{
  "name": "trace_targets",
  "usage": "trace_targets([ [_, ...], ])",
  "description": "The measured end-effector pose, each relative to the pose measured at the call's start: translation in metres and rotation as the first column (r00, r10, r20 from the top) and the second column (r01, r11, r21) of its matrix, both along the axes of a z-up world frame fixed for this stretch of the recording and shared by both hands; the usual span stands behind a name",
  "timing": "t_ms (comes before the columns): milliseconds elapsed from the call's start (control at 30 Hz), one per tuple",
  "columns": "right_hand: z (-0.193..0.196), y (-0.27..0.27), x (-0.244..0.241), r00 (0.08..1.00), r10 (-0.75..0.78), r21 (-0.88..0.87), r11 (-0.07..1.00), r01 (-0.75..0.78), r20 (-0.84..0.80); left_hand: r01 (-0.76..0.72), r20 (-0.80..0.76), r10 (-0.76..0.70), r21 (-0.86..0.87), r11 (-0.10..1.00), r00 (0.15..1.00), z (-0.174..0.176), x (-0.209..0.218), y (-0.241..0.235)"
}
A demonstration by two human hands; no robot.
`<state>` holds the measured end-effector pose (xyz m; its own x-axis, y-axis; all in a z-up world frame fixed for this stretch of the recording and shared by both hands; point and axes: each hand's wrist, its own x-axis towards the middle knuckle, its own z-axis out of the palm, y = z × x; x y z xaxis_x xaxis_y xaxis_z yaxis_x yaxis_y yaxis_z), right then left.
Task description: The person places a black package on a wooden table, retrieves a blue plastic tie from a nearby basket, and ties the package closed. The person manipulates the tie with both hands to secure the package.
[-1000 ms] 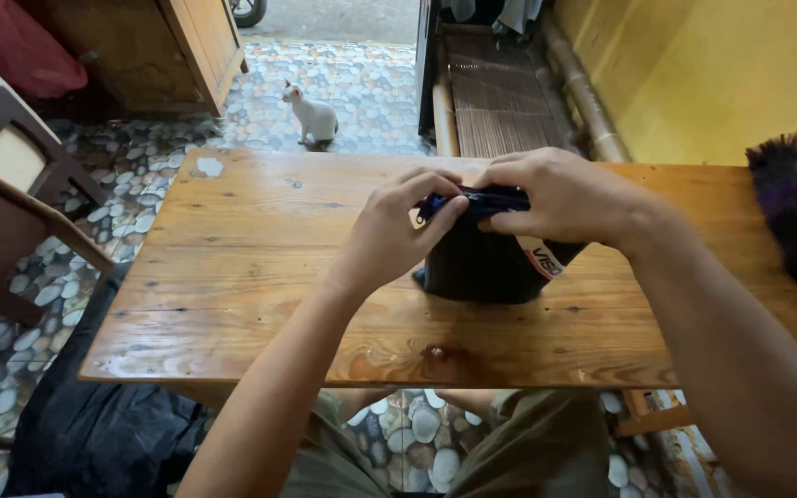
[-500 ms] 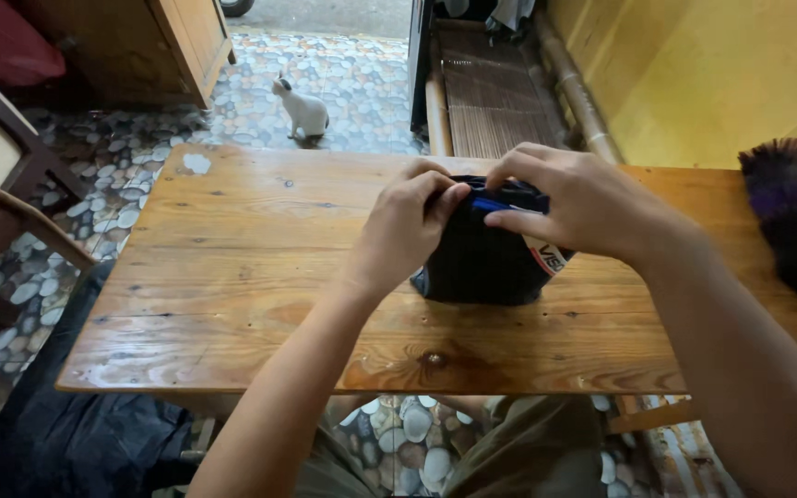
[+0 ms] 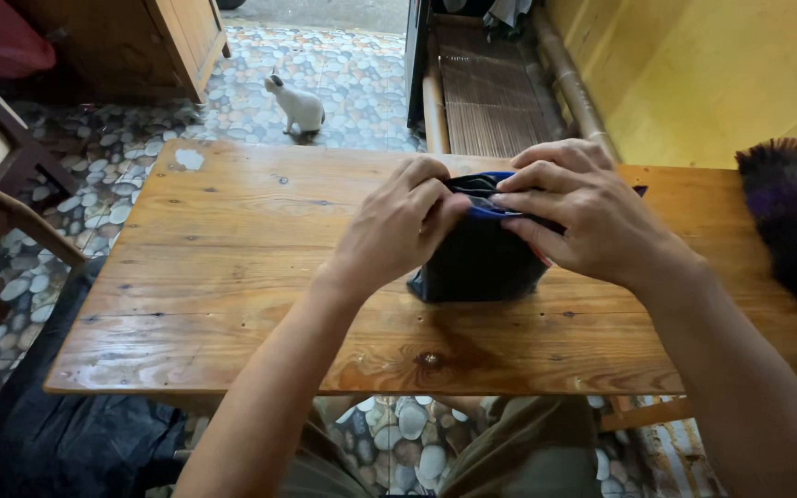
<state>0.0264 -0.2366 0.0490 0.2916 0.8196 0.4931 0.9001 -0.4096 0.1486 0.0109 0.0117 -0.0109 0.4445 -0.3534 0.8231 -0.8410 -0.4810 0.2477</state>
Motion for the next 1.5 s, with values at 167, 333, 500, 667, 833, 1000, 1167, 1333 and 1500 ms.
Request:
trace_targets([
  [167, -0.006, -0.001, 0.001, 0.999, -0.022, -0.012, 1.000, 0.022, 0.043, -0.001, -0.059, 0.002, 0.018, 1.000, 0.998, 0.000, 0.001, 0.004],
  [333, -0.007, 0.005, -0.001, 0.996, -0.085, 0.020, 0.996, 0.085, -0.017, 0.064, -0.058, -0.068, -0.066, 0.996, 0.996, -0.004, 0.003, 0.004],
  [500, -0.007, 0.011, -0.001, 0.990, -0.094, 0.025, 0.995, 0.098, -0.105, 0.081, -0.102, -0.098, -0.164, 0.983, 0.990, -0.007, 0.001, 0.002],
  [667, -0.010, 0.013, -0.001, 0.967, -0.151, 0.089, 0.981, 0.172, -0.205, 0.089, -0.119, -0.114, -0.198, 0.976, 0.986, -0.008, -0.002, -0.001],
  [833, -0.011, 0.016, -0.005, 0.975, -0.137, 0.065, 0.987, 0.150, -0.173, 0.083, -0.080, -0.100, -0.185, 0.979, 0.992, -0.006, -0.006, -0.002],
  [1000, -0.015, 0.008, -0.002, 0.960, -0.181, 0.028, 0.981, 0.191, -0.214, 0.013, -0.067, -0.021, -0.113, 0.994, 0.998, -0.012, -0.006, -0.003],
  [1167, -0.005, 0.012, -0.006, 0.958, -0.154, 0.000, 0.987, 0.159, -0.240, -0.077, 0.064, 0.073, 0.067, 0.995, 0.995, -0.009, -0.006, 0.001],
  [1333, -0.006, 0.012, -0.007, 0.954, -0.153, -0.003, 0.987, 0.158, -0.259, -0.092, 0.145, 0.075, 0.118, 0.989, 0.987, -0.002, -0.008, 0.004],
  [1500, -0.008, 0.013, -0.010, 0.980, -0.091, 0.051, 0.994, 0.101, -0.177, -0.096, 0.103, 0.085, 0.103, 0.990, 0.991, -0.003, -0.004, -0.001],
])
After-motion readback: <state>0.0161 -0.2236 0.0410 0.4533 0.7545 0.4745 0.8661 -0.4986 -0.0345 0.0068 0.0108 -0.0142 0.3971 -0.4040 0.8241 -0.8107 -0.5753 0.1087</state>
